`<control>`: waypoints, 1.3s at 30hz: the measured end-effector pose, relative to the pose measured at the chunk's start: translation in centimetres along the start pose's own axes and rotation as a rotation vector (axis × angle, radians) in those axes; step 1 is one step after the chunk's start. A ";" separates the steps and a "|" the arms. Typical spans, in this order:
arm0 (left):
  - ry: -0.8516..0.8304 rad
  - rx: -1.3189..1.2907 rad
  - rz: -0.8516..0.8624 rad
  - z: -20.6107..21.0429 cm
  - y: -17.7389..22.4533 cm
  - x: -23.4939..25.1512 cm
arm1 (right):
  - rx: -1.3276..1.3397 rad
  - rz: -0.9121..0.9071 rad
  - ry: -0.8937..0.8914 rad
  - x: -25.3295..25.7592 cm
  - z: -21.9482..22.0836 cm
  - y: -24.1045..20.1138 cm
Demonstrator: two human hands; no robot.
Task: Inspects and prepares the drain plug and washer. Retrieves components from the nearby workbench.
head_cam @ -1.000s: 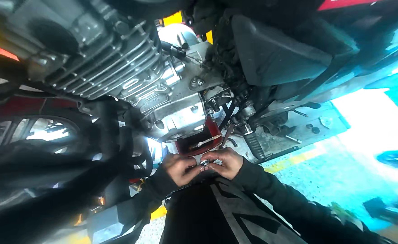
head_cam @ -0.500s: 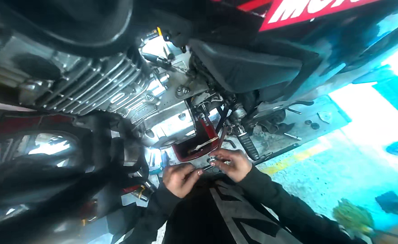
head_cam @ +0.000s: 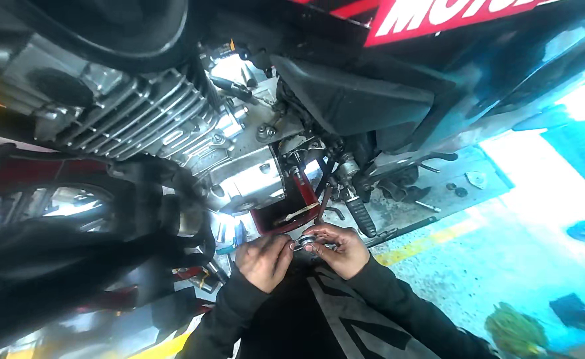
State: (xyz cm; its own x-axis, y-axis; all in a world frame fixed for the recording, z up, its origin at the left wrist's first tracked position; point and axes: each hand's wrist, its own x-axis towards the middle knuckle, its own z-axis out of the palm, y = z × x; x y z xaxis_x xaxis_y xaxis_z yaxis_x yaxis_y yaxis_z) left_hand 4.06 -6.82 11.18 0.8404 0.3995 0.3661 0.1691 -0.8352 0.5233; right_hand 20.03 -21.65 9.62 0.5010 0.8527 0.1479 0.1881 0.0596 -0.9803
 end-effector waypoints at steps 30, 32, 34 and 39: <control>-0.316 -0.139 0.271 -2.2 -2.6 1.8 | -0.312 -0.346 -0.239 1.0 -0.8 -0.4; -0.314 -0.214 0.305 -2.0 -2.9 1.9 | -0.253 -0.349 -0.260 1.1 -1.0 -0.4; -0.300 -0.253 0.323 -1.9 -2.9 1.8 | -0.207 -0.347 -0.276 1.1 -1.1 -0.4; -0.242 -0.224 0.354 -1.7 -3.3 1.6 | -0.296 -0.314 -0.173 0.4 0.0 -0.9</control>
State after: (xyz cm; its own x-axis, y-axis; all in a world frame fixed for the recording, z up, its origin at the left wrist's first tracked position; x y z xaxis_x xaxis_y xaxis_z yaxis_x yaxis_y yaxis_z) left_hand 3.99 -2.77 11.30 0.9265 -0.0163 0.3760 -0.2418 -0.7914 0.5614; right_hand 20.10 -21.38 10.56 0.2373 0.8928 0.3830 0.5535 0.1998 -0.8085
